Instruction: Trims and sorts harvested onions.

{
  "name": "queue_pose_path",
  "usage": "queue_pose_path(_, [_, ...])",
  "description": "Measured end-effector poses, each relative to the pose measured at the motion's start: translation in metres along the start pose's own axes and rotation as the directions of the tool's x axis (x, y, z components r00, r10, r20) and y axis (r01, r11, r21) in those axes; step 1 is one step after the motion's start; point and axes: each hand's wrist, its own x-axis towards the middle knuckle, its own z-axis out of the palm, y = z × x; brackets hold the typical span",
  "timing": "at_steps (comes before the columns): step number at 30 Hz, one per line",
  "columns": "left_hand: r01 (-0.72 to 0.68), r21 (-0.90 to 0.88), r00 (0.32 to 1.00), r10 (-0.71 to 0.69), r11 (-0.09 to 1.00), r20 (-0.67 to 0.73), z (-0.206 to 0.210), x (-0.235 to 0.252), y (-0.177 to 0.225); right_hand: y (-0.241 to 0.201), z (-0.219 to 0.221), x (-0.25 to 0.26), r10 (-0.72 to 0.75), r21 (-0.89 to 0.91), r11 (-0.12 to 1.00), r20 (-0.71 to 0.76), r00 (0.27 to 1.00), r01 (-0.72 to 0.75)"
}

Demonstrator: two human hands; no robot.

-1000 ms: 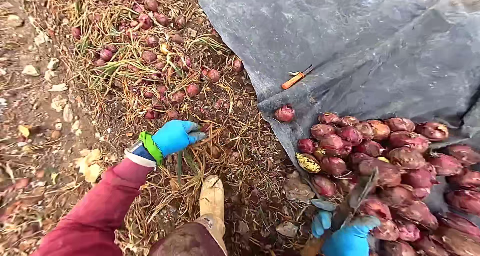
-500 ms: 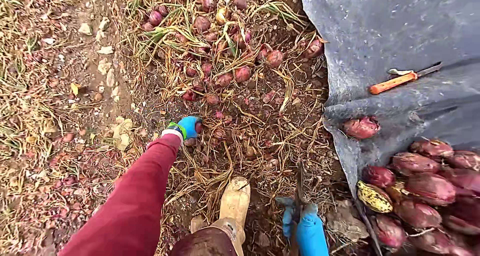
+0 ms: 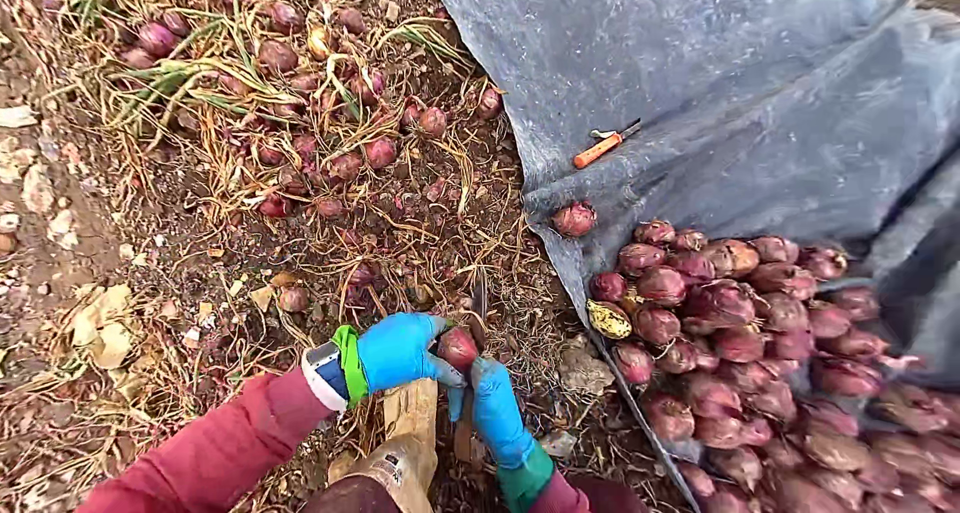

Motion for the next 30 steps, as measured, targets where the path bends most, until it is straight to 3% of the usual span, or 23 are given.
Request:
queue_pose_path(3, [-0.076, 0.179, 0.992, 0.056, 0.981, 0.111, -0.009, -0.002, 0.007, -0.012, -0.010, 0.014, -0.043, -0.131, 0.991, -0.013, 0.999, 0.041])
queue_pose_path(7, [-0.116, 0.421, 0.979, 0.033, 0.900, 0.200, -0.042, 0.010, -0.005, -0.023, -0.034, 0.019, 0.119, -0.268, 0.960, 0.125, 0.985, -0.082])
queue_pose_path(10, [0.023, 0.423, 0.998, 0.006, 0.906, -0.067, -0.063, 0.022, -0.016, -0.020, -0.051, 0.010, 0.113, -0.135, 0.986, 0.079, 0.990, -0.102])
queue_pose_path(12, [0.029, 0.407, 0.988, 0.036, 0.913, -0.152, -0.057, 0.021, 0.013, -0.015, -0.059, 0.003, 0.217, -0.205, 0.958, 0.054, 0.975, -0.201])
queue_pose_path(14, [-0.067, 0.548, 0.998, 0.048, 0.834, 0.049, -0.029, 0.016, 0.067, -0.015, -0.070, -0.007, 0.252, -0.326, 0.925, 0.145, 0.957, -0.194])
queue_pose_path(16, [-0.260, 0.568, 0.944, 0.084, 0.781, 0.318, 0.004, 0.020, 0.113, -0.024, -0.080, -0.027, 0.142, -0.318, 0.943, 0.106, 0.984, -0.102])
queue_pose_path(17, [-0.310, 0.520, 0.925, 0.126, 0.796, 0.359, 0.010, 0.025, 0.123, -0.027, -0.088, -0.039, 0.046, -0.247, 0.968, 0.008, 0.999, -0.043])
queue_pose_path(18, [-0.293, 0.475, 0.942, 0.166, 0.830, 0.291, 0.008, 0.030, 0.120, -0.027, -0.100, -0.048, -0.063, -0.124, 0.991, -0.114, 0.992, 0.048])
queue_pose_path(20, [-0.079, 0.291, 0.993, 0.102, 0.953, -0.063, -0.012, 0.030, 0.084, -0.033, -0.134, -0.059, -0.181, 0.127, 0.963, -0.341, 0.922, 0.237])
queue_pose_path(21, [0.043, 0.113, 0.956, -0.008, 0.993, -0.293, -0.021, 0.027, 0.054, -0.038, -0.150, -0.063, -0.188, 0.177, 0.943, -0.419, 0.888, 0.282])
queue_pose_path(23, [0.243, -0.168, 0.756, -0.295, 0.955, -0.584, -0.034, 0.020, -0.014, -0.041, -0.165, -0.073, -0.141, 0.162, 0.953, -0.512, 0.847, 0.257])
queue_pose_path(24, [0.313, -0.223, 0.673, -0.382, 0.923, -0.634, -0.039, 0.021, -0.049, -0.039, -0.167, -0.074, -0.114, 0.144, 0.965, -0.516, 0.849, 0.217])
queue_pose_path(25, [0.379, -0.211, 0.634, -0.419, 0.901, -0.650, -0.042, 0.025, -0.083, -0.034, -0.166, -0.072, -0.085, 0.135, 0.975, -0.506, 0.858, 0.176])
queue_pose_path(26, [0.445, -0.138, 0.646, -0.424, 0.885, -0.634, -0.042, 0.035, -0.117, -0.026, -0.162, -0.067, -0.060, 0.112, 0.985, -0.495, 0.867, 0.133])
queue_pose_path(28, [0.502, 0.025, 0.742, -0.415, 0.865, -0.526, -0.029, 0.063, -0.174, -0.011, -0.144, -0.054, -0.009, 0.039, 0.999, -0.468, 0.884, 0.030])
queue_pose_path(30, [0.514, 0.066, 0.774, -0.429, 0.855, -0.466, -0.022, 0.087, -0.198, 0.001, -0.122, -0.036, 0.026, -0.023, 0.999, -0.397, 0.917, -0.038])
